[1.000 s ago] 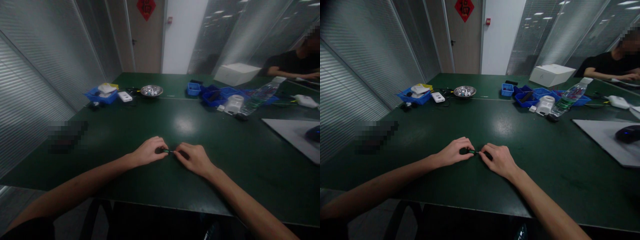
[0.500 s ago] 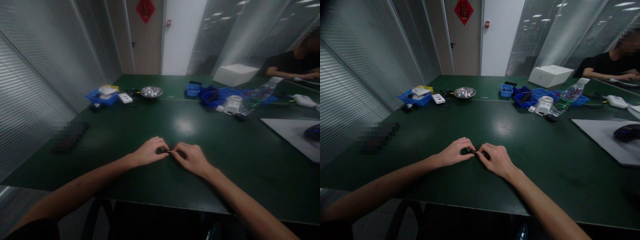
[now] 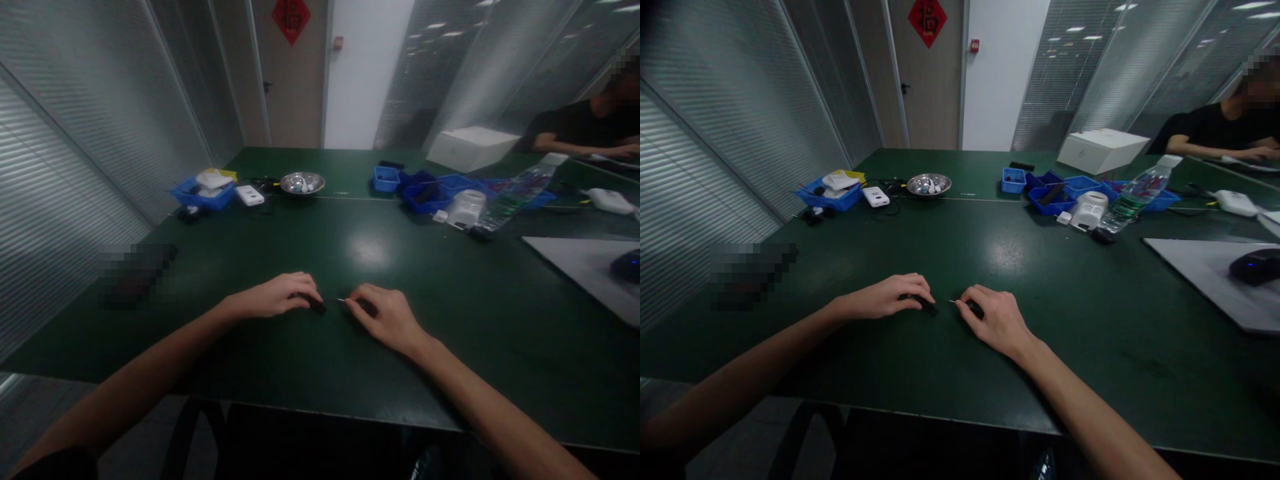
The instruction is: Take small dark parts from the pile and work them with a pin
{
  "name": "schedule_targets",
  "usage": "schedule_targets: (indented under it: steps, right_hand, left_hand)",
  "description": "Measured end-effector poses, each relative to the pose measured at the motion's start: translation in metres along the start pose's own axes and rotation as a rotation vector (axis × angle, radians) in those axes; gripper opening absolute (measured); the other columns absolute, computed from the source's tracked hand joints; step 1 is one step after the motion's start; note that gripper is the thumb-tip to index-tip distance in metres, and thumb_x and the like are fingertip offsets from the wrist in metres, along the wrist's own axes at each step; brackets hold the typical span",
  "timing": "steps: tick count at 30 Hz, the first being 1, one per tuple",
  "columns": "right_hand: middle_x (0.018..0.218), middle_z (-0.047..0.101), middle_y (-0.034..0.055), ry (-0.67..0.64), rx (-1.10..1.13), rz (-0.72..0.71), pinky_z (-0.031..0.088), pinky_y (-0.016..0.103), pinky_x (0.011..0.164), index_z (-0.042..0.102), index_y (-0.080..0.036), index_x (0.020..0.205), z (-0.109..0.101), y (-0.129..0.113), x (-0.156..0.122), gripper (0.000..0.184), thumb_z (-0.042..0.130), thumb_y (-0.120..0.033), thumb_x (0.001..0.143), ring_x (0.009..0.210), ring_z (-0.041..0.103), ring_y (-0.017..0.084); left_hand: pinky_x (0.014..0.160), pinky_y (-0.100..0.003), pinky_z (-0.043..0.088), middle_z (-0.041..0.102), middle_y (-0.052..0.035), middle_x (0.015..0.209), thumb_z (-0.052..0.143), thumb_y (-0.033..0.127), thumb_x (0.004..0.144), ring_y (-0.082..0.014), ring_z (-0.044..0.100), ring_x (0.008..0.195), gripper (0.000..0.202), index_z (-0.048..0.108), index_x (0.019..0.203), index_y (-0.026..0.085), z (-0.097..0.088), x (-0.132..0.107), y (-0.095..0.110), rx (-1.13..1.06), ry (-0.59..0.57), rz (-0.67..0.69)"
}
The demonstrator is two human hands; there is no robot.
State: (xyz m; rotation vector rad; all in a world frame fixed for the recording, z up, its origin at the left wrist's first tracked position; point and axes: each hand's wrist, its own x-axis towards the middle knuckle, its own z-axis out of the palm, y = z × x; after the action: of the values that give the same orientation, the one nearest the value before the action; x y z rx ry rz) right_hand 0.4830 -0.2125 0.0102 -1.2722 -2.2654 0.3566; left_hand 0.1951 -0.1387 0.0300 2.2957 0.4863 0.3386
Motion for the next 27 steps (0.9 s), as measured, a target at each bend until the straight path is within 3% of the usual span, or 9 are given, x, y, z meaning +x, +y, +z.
schedule_targets:
  steps: [3,9,13,17,21,23,27]
  right_hand:
    - [0.087,0.071,0.0019,0.011,0.004,0.004,0.043,0.027,0.061,0.068,-0.022,0.095,-0.001,0.001,-0.001,0.027,0.05,-0.04,0.104,0.063,0.059,0.013]
    - [0.086,0.07,0.0014,0.013,0.008,0.001,0.043,0.027,0.061,0.069,-0.022,0.096,-0.002,0.005,-0.002,0.028,0.05,-0.042,0.103,0.064,0.06,0.013]
    - [0.086,0.071,0.0017,0.012,0.015,-0.006,0.043,0.027,0.062,0.069,-0.022,0.095,-0.003,0.005,-0.002,0.029,0.05,-0.042,0.104,0.064,0.06,0.013]
    - [0.087,0.07,0.0015,0.006,0.021,0.001,0.043,0.027,0.062,0.069,-0.022,0.096,-0.004,0.005,-0.002,0.028,0.051,-0.041,0.104,0.064,0.06,0.013]
    - [0.088,0.071,0.0014,0.002,0.026,0.011,0.042,0.027,0.062,0.069,-0.022,0.096,-0.003,0.006,-0.003,0.027,0.051,-0.041,0.104,0.066,0.06,0.013]
    - [0.088,0.071,0.0011,0.007,0.018,0.012,0.042,0.027,0.062,0.069,-0.022,0.096,-0.001,0.006,-0.003,0.027,0.051,-0.041,0.103,0.067,0.06,0.013]
    - [0.086,0.07,0.0005,0.016,0.01,0.014,0.041,0.027,0.063,0.068,-0.022,0.095,0.0,0.008,-0.004,0.026,0.052,-0.04,0.103,0.067,0.061,0.013]
  left_hand:
    - [0.1,-0.038,0.045,0.065,-0.0086,0.121,0.056,0.026,0.1,-0.0233,0.06,0.114,0.028,0.071,0.124,0.028,-0.027,-0.013,-0.032,0.065,0.096,-0.116]
    - [0.099,-0.04,0.046,0.065,-0.0093,0.122,0.059,0.036,0.093,-0.0273,0.06,0.11,0.034,0.071,0.124,0.025,-0.092,-0.066,-0.11,0.337,0.48,-0.518]
    - [0.096,-0.038,0.046,0.069,-0.0104,0.114,0.066,0.039,0.087,-0.0289,0.062,0.106,0.032,0.074,0.114,0.023,-0.12,-0.105,-0.143,0.482,0.686,-0.723]
    - [0.079,-0.035,0.048,0.071,-0.0113,0.097,0.076,0.051,0.079,-0.0282,0.065,0.09,0.038,0.074,0.1,0.019,-0.13,-0.133,-0.159,0.551,0.871,-0.949]
    - [0.07,-0.034,0.046,0.069,-0.0097,0.079,0.076,0.056,0.078,-0.0284,0.065,0.08,0.036,0.07,0.081,0.02,-0.134,-0.146,-0.166,0.546,0.848,-1.124]
    - [0.069,-0.033,0.046,0.069,-0.0086,0.079,0.075,0.052,0.08,-0.0269,0.065,0.078,0.032,0.068,0.081,0.02,-0.134,-0.146,-0.166,0.557,0.885,-1.105]
    - [0.071,-0.029,0.048,0.071,-0.0058,0.081,0.073,0.043,0.083,-0.022,0.066,0.076,0.024,0.066,0.088,0.02,-0.13,-0.137,-0.163,0.601,1.066,-0.917]
